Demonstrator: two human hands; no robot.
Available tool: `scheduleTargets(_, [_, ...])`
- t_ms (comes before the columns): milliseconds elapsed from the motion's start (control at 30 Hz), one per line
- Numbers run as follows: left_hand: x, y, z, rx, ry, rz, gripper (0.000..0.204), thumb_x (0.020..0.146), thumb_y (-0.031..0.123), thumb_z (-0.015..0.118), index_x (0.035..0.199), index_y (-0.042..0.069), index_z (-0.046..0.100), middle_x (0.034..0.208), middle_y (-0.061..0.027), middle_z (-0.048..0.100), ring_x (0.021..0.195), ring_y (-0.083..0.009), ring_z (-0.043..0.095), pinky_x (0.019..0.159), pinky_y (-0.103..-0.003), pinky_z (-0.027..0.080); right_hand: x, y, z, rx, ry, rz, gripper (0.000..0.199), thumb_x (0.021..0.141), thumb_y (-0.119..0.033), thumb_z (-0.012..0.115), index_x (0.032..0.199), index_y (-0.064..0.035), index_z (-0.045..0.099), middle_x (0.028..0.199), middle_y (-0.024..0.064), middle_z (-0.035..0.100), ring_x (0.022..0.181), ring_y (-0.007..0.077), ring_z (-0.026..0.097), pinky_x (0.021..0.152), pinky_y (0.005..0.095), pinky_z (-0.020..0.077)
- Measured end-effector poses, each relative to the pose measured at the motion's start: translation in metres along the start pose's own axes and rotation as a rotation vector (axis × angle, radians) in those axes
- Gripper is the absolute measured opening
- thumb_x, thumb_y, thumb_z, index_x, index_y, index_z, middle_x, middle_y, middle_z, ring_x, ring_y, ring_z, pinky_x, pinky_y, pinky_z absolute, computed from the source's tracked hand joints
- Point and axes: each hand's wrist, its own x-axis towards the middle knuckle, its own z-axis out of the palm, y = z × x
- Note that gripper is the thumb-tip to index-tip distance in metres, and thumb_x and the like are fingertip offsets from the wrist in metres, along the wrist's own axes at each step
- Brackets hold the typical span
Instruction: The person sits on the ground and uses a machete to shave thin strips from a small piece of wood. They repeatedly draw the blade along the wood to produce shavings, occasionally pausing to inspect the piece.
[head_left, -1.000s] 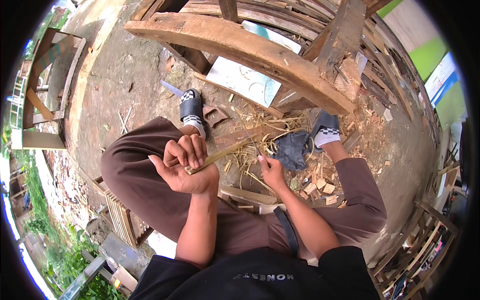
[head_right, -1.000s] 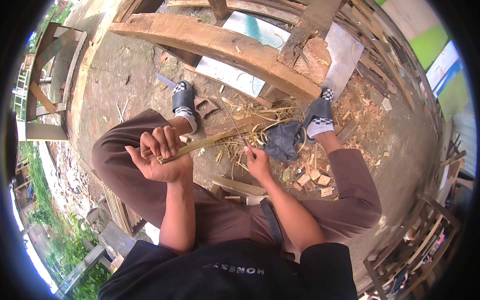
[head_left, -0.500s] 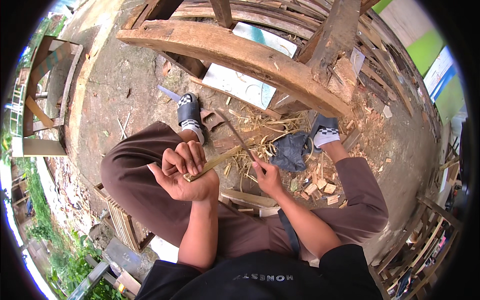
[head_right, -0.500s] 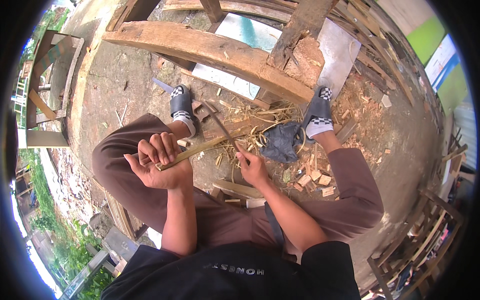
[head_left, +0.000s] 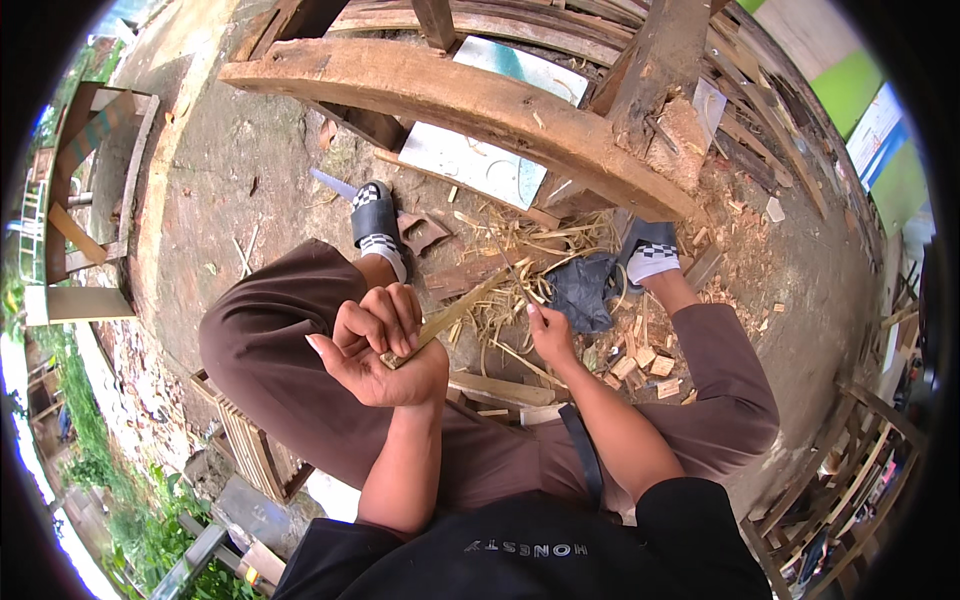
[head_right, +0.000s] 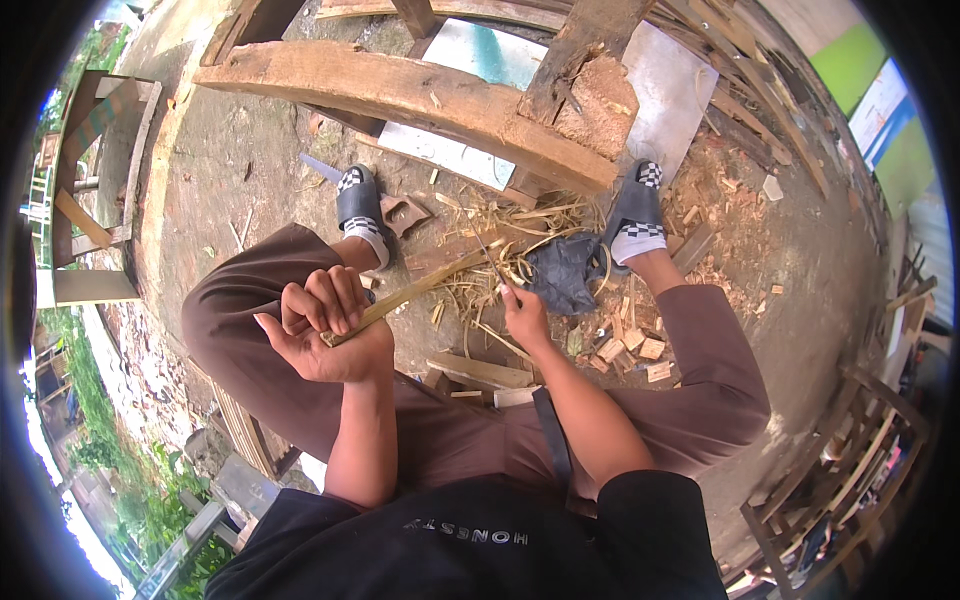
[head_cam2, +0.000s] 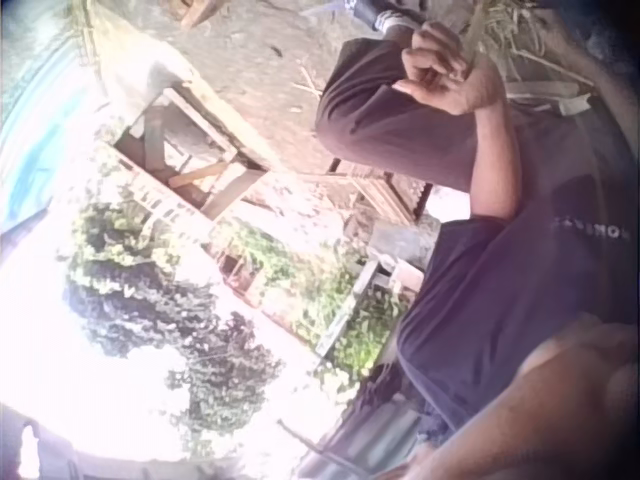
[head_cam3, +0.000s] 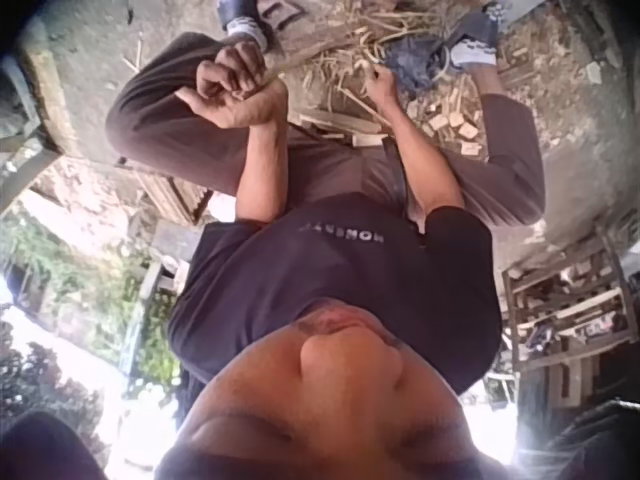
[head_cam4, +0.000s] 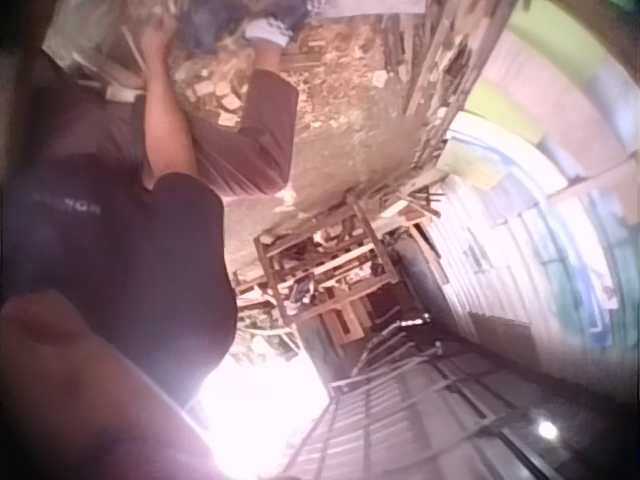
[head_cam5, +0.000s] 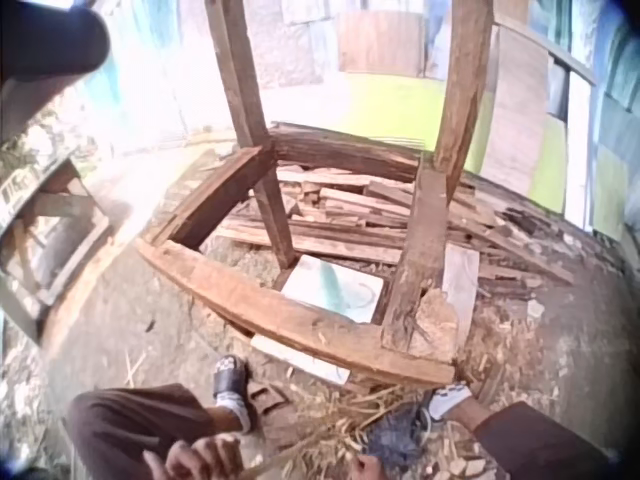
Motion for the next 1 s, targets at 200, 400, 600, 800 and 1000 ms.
scheduleTargets(200, [-0.002, -0.001, 0.0, 0.045, 0.0, 0.034, 0.06, 0.106, 0.052, 0.024, 0.062, 0.013, 0.037, 0.05, 0.0009, 0.035, 0.045, -0.0107, 0.03, 0.045, -0.025, 0.023, -0.02, -0.013, 0.005, 0.058, 0.061, -0.324, 0.038, 0.101, -0.034, 0.055, 0.13, -0.0126, 0.064, 0.097, 0.0273, 0.069, 0.1, 0.0399, 0.068, 0.078, 0.0399, 0.0529])
scheduleTargets(400, [0.0, -0.004, 0.003, 0.044, -0.022, 0.041, 0.06, 0.106, 0.051, 0.024, 0.062, 0.013, 0.036, 0.051, 0.0001, 0.035, 0.045, -0.0105, 0.029, 0.045, -0.024, 0.023, -0.001, 0.015, 0.005, -0.022, 0.149, -0.091, 0.037, 0.101, -0.034, 0.056, 0.129, -0.0121, 0.065, 0.082, 0.0259, 0.068, 0.071, 0.0322, 0.07, 0.068, 0.0386, 0.0508])
scheduleTargets(600, [0.005, -0.004, 0.003, 0.04, 0.057, 0.04, 0.059, 0.106, 0.05, 0.026, 0.061, 0.013, 0.033, 0.051, 0.0002, 0.032, 0.046, -0.0102, 0.026, 0.047, -0.024, 0.02, -0.007, 0.035, 0.01, 0.047, 0.138, -0.351, 0.039, 0.1, -0.033, 0.057, 0.127, -0.0069, 0.066, 0.08, 0.0264, 0.066, 0.072, 0.0339, 0.069, 0.068, 0.0379, 0.0503])
scheduleTargets(800, [0.008, -0.004, 0.001, 0.064, 0.074, 0.072, 0.057, 0.106, 0.05, 0.027, 0.062, 0.014, 0.031, 0.052, 0.0007, 0.029, 0.045, -0.0102, 0.024, 0.047, -0.024, 0.02, -0.007, 0.039, 0.005, 0.019, 0.077, -0.173, 0.038, 0.1, -0.035, 0.055, 0.125, -0.0095, 0.067, 0.078, 0.022, 0.067, 0.071, 0.0372, 0.064, 0.072, 0.0399, 0.0505])
scheduleTargets(1000, [0.008, -0.006, 0.001, 0.064, 0.078, 0.071, 0.056, 0.106, 0.048, 0.027, 0.062, 0.014, 0.032, 0.052, 0.0003, 0.03, 0.045, -0.0106, 0.025, 0.046, -0.024, 0.021, 0.007, 0.044, 0.01, -0.014, 0.188, -0.048, 0.037, 0.1, -0.035, 0.057, 0.124, -0.0105, 0.068, 0.071, 0.0174, 0.064, 0.066, 0.0295, 0.063, 0.068, 0.0398, 0.0488])
